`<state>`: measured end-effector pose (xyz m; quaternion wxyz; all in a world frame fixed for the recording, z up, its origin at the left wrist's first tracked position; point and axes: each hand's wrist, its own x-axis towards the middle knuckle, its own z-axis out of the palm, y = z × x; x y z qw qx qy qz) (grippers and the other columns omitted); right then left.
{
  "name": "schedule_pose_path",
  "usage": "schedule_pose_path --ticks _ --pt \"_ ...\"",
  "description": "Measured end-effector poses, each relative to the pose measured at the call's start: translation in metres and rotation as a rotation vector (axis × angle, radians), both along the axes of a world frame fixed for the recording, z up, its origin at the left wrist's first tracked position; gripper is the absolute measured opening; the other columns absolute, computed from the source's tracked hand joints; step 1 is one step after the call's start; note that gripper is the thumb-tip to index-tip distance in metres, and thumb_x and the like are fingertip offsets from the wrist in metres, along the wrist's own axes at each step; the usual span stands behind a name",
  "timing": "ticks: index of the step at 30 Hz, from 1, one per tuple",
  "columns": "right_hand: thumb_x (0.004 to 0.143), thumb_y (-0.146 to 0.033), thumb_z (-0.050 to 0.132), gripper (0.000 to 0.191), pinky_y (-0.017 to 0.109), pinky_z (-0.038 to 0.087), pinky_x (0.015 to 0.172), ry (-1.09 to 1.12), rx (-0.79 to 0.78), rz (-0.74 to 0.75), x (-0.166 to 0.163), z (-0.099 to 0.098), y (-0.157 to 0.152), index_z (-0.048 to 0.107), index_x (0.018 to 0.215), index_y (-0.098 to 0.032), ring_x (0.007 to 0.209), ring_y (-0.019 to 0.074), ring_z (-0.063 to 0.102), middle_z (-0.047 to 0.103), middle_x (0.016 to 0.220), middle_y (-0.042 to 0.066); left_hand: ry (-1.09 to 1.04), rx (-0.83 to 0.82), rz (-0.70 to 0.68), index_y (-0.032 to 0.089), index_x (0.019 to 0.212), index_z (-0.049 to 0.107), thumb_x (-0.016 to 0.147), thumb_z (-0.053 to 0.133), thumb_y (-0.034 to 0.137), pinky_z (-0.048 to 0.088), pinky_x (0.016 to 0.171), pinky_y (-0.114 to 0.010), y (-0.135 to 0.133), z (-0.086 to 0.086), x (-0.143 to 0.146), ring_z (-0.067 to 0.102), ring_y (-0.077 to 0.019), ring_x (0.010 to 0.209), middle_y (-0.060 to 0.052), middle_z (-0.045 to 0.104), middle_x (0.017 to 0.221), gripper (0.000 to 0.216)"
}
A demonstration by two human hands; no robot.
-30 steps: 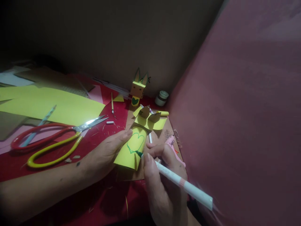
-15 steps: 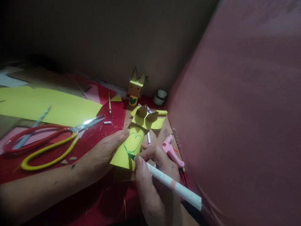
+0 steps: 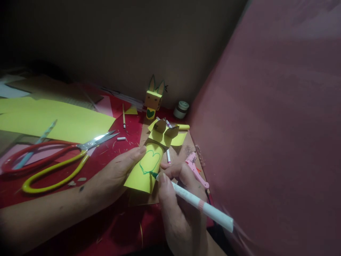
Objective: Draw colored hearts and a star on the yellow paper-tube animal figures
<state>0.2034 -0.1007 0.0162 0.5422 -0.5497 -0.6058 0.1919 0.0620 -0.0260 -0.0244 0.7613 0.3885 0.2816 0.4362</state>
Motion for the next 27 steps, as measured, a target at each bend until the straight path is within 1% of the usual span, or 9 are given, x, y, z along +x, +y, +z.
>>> schedule_pose_path --ticks 2,4,9,12,15,18,22,24,27 --pt "0.095 -0.028 0.062 0.022 0.020 0.048 0.059 0.036 -0.004 0.015 -0.0007 0.0006 0.0011 0.063 0.074 -0.023 0.067 0.0124 0.062 0.063 0.069 -0.002 0.005 -0.006 0.005 0.013 0.127 0.063 0.094 0.063 0.054 0.053 0.069 -0.028 -0.0002 0.0006 -0.0001 0.069 -0.0196 0.081 -0.013 0.077 0.106 0.052" --pt "0.096 -0.029 0.061 0.023 0.021 0.047 0.058 0.055 -0.007 0.030 -0.0008 0.0007 0.0010 0.061 0.073 -0.023 0.067 0.0129 0.062 0.064 0.071 -0.002 0.004 -0.013 0.005 0.014 0.126 0.063 0.094 0.063 0.054 0.054 0.071 -0.029 -0.0009 0.0015 -0.0001 0.070 -0.0217 0.086 -0.013 0.077 0.106 0.052" --pt "0.096 -0.032 0.060 0.023 0.028 0.051 0.072 -0.019 -0.033 0.010 0.0011 -0.0021 -0.0037 0.063 0.075 -0.023 0.074 0.0169 0.064 0.066 0.071 0.000 -0.052 -0.058 -0.007 0.015 0.129 0.063 0.093 0.065 0.053 0.055 0.072 -0.030 -0.0018 0.0019 0.0001 0.073 -0.0233 0.085 -0.014 0.078 0.104 0.052" --pt "0.096 -0.033 0.061 0.021 0.028 0.050 0.075 -0.041 -0.037 0.010 0.0020 -0.0040 -0.0040 0.065 0.077 -0.024 0.076 0.0168 0.065 0.068 0.072 0.000 -0.064 -0.070 -0.025 0.016 0.131 0.061 0.093 0.065 0.053 0.055 0.075 -0.029 -0.0013 0.0003 0.0003 0.073 -0.0222 0.085 -0.013 0.078 0.105 0.053" --pt "0.095 -0.031 0.062 0.021 0.025 0.051 0.072 0.000 -0.013 0.013 0.0014 -0.0041 -0.0009 0.064 0.076 -0.024 0.075 0.0152 0.065 0.067 0.073 -0.001 -0.040 -0.054 -0.013 0.015 0.128 0.062 0.094 0.064 0.054 0.055 0.072 -0.028 -0.0004 -0.0002 0.0010 0.073 -0.0209 0.083 -0.013 0.078 0.104 0.052" --pt "0.095 -0.029 0.062 0.023 0.023 0.051 0.067 0.054 0.006 0.011 0.0003 -0.0029 0.0021 0.062 0.073 -0.023 0.072 0.0138 0.064 0.064 0.073 -0.002 -0.037 -0.029 -0.011 0.013 0.127 0.062 0.095 0.062 0.051 0.055 0.069 -0.028 -0.0002 0.0010 0.0017 0.073 -0.0222 0.084 -0.014 0.078 0.104 0.050" --pt "0.095 -0.030 0.062 0.022 0.025 0.052 0.069 0.024 -0.011 0.008 -0.0007 -0.0018 0.0004 0.062 0.074 -0.023 0.073 0.0151 0.065 0.064 0.072 -0.001 -0.042 -0.034 -0.018 0.013 0.127 0.062 0.095 0.062 0.053 0.055 0.067 -0.029 -0.0010 0.0019 0.0015 0.074 -0.0236 0.086 -0.015 0.078 0.105 0.051" --pt "0.094 -0.032 0.062 0.023 0.025 0.052 0.068 -0.011 -0.033 -0.007 -0.0019 -0.0016 -0.0023 0.063 0.073 -0.023 0.071 0.0151 0.064 0.066 0.071 0.000 -0.065 -0.042 -0.032 0.013 0.128 0.062 0.095 0.062 0.054 0.055 0.063 -0.029 -0.0013 0.0018 0.0014 0.075 -0.0240 0.081 -0.015 0.079 0.100 0.052" --pt "0.095 -0.034 0.061 0.022 0.023 0.050 0.060 -0.011 -0.055 0.002 -0.0047 -0.0011 -0.0054 0.065 0.076 -0.023 0.067 0.0140 0.063 0.067 0.071 -0.001 -0.089 -0.040 -0.039 0.013 0.129 0.062 0.094 0.064 0.054 0.054 0.059 -0.028 -0.0014 0.0023 0.0012 0.075 -0.0238 0.075 -0.013 0.080 0.089 0.054"
